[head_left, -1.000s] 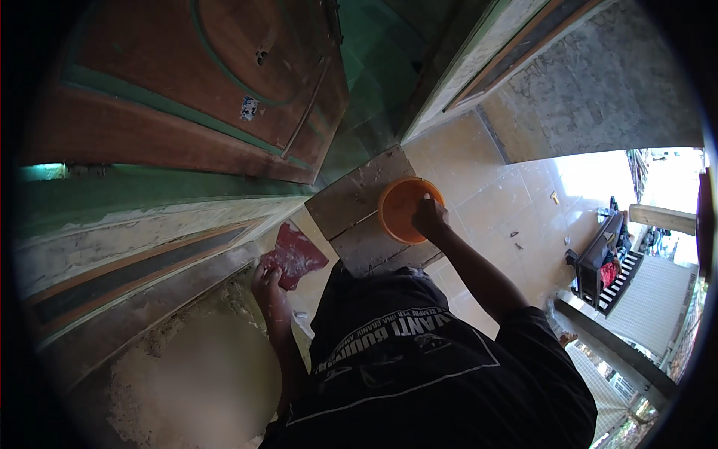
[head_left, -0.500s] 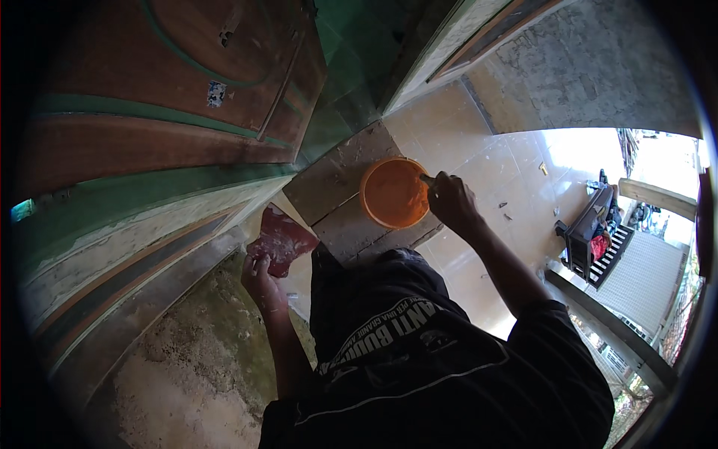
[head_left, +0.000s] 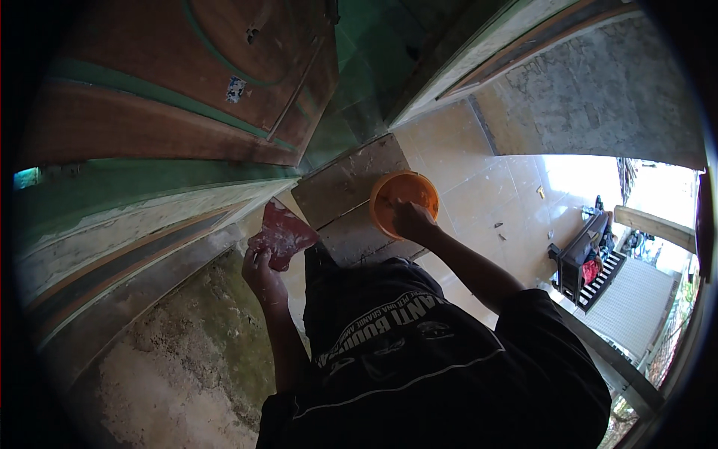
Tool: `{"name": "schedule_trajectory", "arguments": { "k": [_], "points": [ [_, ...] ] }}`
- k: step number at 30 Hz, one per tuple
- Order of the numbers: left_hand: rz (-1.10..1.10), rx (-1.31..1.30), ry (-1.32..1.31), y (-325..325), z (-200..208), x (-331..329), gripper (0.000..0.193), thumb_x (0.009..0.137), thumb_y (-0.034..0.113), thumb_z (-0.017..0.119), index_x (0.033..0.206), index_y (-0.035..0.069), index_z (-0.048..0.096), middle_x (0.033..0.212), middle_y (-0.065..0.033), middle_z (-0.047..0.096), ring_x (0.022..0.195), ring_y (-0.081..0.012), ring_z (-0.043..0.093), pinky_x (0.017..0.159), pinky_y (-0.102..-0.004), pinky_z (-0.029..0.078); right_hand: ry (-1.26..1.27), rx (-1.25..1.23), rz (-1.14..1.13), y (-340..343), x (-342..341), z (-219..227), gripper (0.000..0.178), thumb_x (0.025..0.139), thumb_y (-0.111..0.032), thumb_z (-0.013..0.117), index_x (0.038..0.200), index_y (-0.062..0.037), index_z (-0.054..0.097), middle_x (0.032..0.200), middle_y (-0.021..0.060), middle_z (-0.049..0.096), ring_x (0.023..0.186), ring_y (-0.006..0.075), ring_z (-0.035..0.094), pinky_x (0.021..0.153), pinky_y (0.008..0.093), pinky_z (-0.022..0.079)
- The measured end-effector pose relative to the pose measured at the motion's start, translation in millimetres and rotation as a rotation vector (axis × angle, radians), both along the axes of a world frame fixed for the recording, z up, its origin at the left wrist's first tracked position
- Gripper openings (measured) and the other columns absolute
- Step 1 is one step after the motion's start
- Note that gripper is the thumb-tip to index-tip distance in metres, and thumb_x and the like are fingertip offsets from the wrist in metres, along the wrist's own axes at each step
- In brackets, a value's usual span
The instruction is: The person applies wall filler to a damaged section of a wall using a metal scraper and a red plastic spreader, periodically dipping the tools into a bucket of water.
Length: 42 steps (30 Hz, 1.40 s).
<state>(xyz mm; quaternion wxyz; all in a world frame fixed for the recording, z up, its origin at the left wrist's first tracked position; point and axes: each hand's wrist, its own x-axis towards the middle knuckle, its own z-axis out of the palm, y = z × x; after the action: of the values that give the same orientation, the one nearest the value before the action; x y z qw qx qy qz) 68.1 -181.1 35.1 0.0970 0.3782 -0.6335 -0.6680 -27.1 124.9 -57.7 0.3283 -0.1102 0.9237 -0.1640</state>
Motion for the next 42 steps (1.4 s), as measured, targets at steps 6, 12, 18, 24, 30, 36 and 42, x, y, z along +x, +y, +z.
{"name": "schedule_trajectory", "arguments": {
  "k": [6, 12, 18, 24, 30, 36, 42],
  "points": [
    [0.129, 0.15, 0.048, -3.8, -16.5, 9.8, 0.03, 0.075, 0.005, 0.052, 0.102, -0.007, 0.055, 0.098, -0.0136, 0.056, 0.091, -0.0237, 0.055, 0.078, -0.0351, 0.048, -0.028, 0.106, -0.206, -1.2, -16.6, 43.9, 0.03, 0.076, -0.025, 0.053, 0.092, -0.0005, 0.062, 0.081, 0.0254, 0.063, 0.08, 0.0364, 0.064, 0.071, 0.0443, 0.052],
    [0.138, 0.334, 0.207, -9.6, -28.9, 0.4, 0.027, 0.076, 0.006, 0.052, 0.102, -0.002, 0.054, 0.1, -0.0101, 0.055, 0.094, -0.0208, 0.055, 0.085, -0.0335, 0.044, -0.012, 0.14, -0.266, -4.1, -13.6, 12.4, 0.041, 0.078, -0.04, 0.057, 0.087, -0.0008, 0.065, 0.085, 0.0249, 0.064, 0.085, 0.0374, 0.063, 0.076, 0.0454, 0.05],
    [0.139, 0.421, 0.244, -9.0, -25.4, -11.5, 0.029, 0.078, 0.005, 0.052, 0.106, -0.002, 0.052, 0.103, -0.0105, 0.053, 0.095, -0.0229, 0.055, 0.087, -0.0359, 0.045, -0.023, 0.119, -0.3, 4.0, -20.2, 43.1, 0.05, 0.079, -0.049, 0.057, 0.091, -0.0007, 0.064, 0.095, 0.0244, 0.063, 0.094, 0.0382, 0.06, 0.081, 0.0464, 0.048],
    [0.077, 0.508, 0.245, 11.3, -22.7, -31.2, 0.032, 0.078, 0.003, 0.054, 0.109, -0.001, 0.05, 0.105, -0.0124, 0.053, 0.098, -0.0242, 0.055, 0.086, -0.0379, 0.048, 0.073, 0.118, -0.2, 4.2, -2.8, 18.9, 0.05, 0.085, -0.048, 0.05, 0.083, -0.0012, 0.067, 0.086, 0.0231, 0.064, 0.085, 0.0363, 0.064, 0.075, 0.0444, 0.051],
    [0.042, 0.576, 0.312, 20.2, -17.1, -25.3, 0.031, 0.078, 0.002, 0.052, 0.108, -0.001, 0.05, 0.105, -0.012, 0.054, 0.096, -0.0243, 0.057, 0.086, -0.0372, 0.048, 0.081, 0.088, -0.231, 4.4, -9.2, 47.9, 0.046, 0.084, -0.046, 0.051, 0.083, -0.0024, 0.067, 0.087, 0.0204, 0.065, 0.085, 0.0348, 0.064, 0.076, 0.0431, 0.051],
    [0.018, 0.546, 0.29, 13.7, -22.1, -6.8, 0.036, 0.079, 0.007, 0.052, 0.114, -0.001, 0.048, 0.108, -0.0118, 0.055, 0.099, -0.0233, 0.057, 0.088, -0.0353, 0.047, 0.139, 0.128, -0.158, -4.4, -0.6, 13.0, 0.041, 0.082, -0.044, 0.055, 0.082, -0.0041, 0.068, 0.087, 0.0197, 0.065, 0.085, 0.0331, 0.065, 0.075, 0.0429, 0.051],
    [0.079, 0.521, 0.278, 5.8, -31.5, 7.4, 0.037, 0.079, 0.007, 0.053, 0.115, 0.0, 0.048, 0.108, -0.012, 0.056, 0.099, -0.0234, 0.057, 0.087, -0.0352, 0.047, 0.05, 0.067, -0.26, -3.1, -1.2, 24.1, 0.042, 0.074, -0.043, 0.063, 0.089, -0.0033, 0.066, 0.094, 0.0211, 0.064, 0.093, 0.0363, 0.061, 0.08, 0.0455, 0.048]
  ]
}}
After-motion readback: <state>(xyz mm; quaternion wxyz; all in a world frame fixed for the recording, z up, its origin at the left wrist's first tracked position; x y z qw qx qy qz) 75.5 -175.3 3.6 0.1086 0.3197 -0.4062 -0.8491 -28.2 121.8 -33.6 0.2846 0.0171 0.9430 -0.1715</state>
